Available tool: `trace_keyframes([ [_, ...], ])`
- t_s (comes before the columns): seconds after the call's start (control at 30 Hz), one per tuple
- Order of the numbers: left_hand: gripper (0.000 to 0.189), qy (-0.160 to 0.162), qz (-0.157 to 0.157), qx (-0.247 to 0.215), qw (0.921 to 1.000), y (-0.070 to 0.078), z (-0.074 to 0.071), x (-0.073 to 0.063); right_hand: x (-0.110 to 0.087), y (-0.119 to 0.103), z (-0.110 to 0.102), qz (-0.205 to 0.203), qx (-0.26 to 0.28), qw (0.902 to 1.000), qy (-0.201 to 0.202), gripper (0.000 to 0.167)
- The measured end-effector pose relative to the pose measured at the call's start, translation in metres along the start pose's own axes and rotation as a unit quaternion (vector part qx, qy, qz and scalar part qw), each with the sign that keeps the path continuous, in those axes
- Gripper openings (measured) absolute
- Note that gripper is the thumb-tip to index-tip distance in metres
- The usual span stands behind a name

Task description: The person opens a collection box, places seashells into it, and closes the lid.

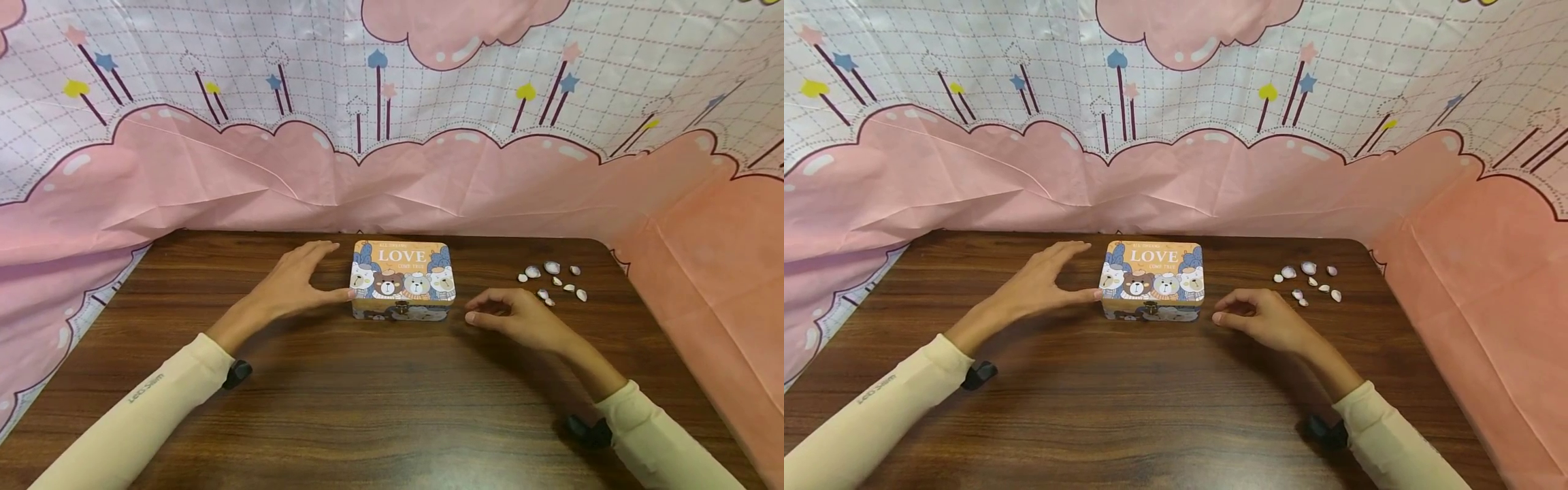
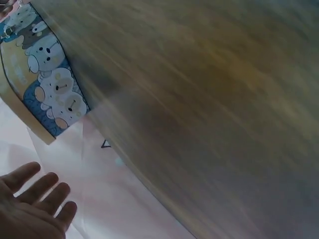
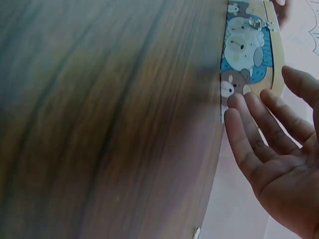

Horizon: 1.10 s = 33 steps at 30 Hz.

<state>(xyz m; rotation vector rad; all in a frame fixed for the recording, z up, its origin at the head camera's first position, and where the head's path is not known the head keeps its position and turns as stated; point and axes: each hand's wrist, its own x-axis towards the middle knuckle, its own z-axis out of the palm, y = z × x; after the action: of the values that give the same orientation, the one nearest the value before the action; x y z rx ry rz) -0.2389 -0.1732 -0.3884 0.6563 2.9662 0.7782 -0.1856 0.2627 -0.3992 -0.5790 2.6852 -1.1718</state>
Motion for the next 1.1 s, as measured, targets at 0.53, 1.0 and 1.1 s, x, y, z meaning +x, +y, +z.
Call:
trace_keyframes([
  [0.53, 0.085, -0.028, 0.128, -0.024, 0.9912, 0.029, 0.021, 0.005, 0.002, -0.004, 0.013, -0.019, 0.092, 0.9915, -0.09, 0.034],
  [1.0, 0.059, -0.006, 0.214, 0.023, 0.9765, 0.036, 0.034, 0.003, 0.006, -0.008, 0.023, -0.037, 0.124, 0.979, -0.158, 0.055],
  [1.1, 0.059, -0.007, 0.215, 0.028, 0.9763, 0.038, 0.034, 0.004, 0.007, -0.009, 0.025, -0.038, 0.129, 0.9767, -0.167, 0.058],
])
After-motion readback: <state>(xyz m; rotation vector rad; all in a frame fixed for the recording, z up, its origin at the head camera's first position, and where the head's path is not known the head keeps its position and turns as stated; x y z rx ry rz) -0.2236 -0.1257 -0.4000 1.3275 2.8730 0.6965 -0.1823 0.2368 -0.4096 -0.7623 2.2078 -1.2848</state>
